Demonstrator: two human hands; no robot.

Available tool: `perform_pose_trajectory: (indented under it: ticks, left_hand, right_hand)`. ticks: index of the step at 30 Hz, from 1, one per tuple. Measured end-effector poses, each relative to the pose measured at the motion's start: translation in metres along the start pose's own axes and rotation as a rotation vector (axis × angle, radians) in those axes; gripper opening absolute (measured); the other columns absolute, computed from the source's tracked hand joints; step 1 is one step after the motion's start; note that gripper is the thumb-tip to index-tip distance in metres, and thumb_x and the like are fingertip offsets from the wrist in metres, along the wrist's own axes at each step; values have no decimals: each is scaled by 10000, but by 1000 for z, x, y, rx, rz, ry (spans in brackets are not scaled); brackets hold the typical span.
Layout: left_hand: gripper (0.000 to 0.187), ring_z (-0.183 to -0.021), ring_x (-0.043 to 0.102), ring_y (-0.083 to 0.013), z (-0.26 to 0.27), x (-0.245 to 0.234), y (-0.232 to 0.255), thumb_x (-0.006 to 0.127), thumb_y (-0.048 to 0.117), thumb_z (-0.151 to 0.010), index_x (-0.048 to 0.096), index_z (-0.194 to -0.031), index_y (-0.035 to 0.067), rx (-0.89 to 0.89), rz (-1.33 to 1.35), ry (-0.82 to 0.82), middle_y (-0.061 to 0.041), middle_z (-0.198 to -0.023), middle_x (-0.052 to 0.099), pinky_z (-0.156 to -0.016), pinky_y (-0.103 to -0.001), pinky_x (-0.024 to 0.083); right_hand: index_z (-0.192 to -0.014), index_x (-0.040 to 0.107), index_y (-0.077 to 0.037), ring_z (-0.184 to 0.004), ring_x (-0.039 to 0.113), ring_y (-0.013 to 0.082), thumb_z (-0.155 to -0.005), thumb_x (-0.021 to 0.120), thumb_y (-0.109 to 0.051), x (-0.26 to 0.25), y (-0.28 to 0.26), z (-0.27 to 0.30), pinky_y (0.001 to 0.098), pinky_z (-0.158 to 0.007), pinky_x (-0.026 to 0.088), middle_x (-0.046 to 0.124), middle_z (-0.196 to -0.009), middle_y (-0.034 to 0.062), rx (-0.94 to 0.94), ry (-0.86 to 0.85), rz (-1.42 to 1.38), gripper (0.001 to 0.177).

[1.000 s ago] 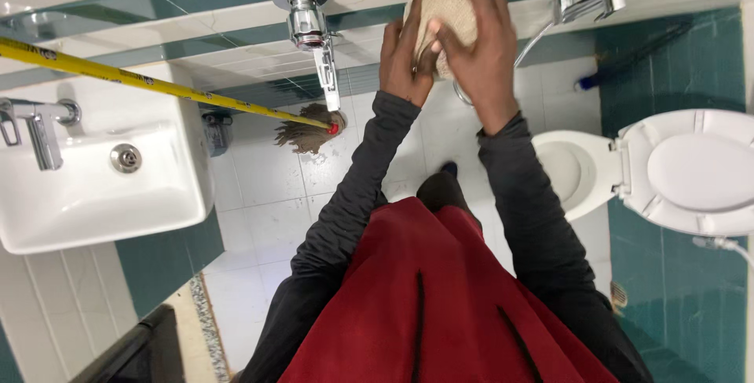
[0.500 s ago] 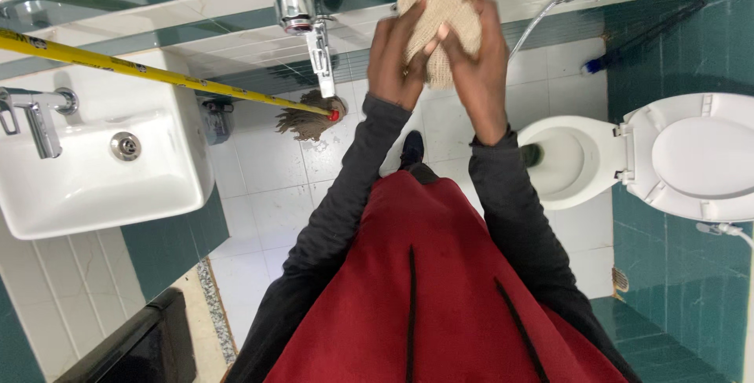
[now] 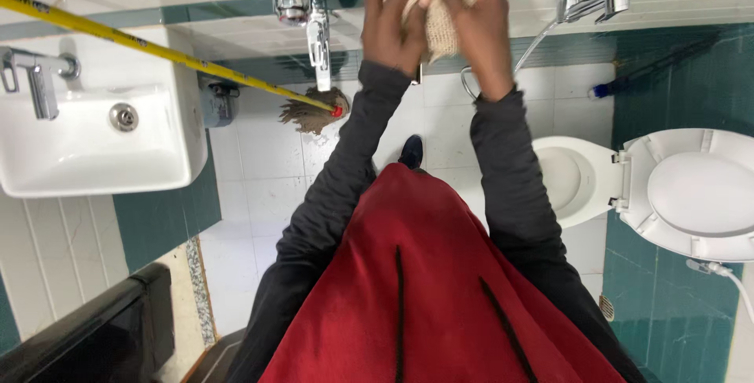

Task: The person wipes a bathroom sink faucet and multiple wall-mounted water fixtures using a cloth, moving their hands around the base and handles of each fixture.

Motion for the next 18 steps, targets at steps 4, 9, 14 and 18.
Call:
perform_pose_trajectory:
  ticks: [4, 9, 14, 18]
  left_hand:
    - [396, -1073, 595, -354, -22, 9, 38, 704, 248, -928, 636, -1311, 174, 228, -305, 54, -158, -1197, 556, -888, -438, 538]
    - [484, -1157, 559, -375, 8, -3, 47, 668, 147, -916, 596, -1395, 135, 284, -244, -49, -175, -1235, 549, -995, -457, 525]
    - [437, -1235, 562, -311, 44, -6, 26, 553, 66, -1039, 506, -1472, 106, 88, 127, 120, -162, -1312, 547, -1124, -420, 483]
    - [434, -1234, 563, -278, 17, 13, -4, 470, 31, -1073, 507, -1502, 86, -1, 131, 132, -155, -1324, 568, -1114, -394, 472]
  right_hand:
    - [-1491, 518, -31, -1403, 576, 241, -1102, 630, -206, 3, 26, -1, 334, -1213, 446, 596, -1489, 159, 141, -121, -720, 441]
    - [-1475, 531, -49, -1340, 612, 252, -1119, 602, -137, -9, 2, 34, 370, -1181, 501, 639, -1416, 144, 98, -5, -563, 374]
    - [-1485, 517, -120, -1345, 569, 289, -1004, 812, -101, -2, -52, 53, 417, -1138, 509, 537, -1409, 157, -326, 139, 138, 565]
    - [-1488, 492, -102, -1276, 603, 288, -1079, 745, -165, 13, -51, 33, 377, -1051, 559, 462, -1365, 138, -277, 161, 173, 485]
Point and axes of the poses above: each hand's wrist, its own z-axis away from the middle knuckle, its own x-axis out of the palm, y = z × x, the point moved 5 cm from there along -z, towards the middle knuckle
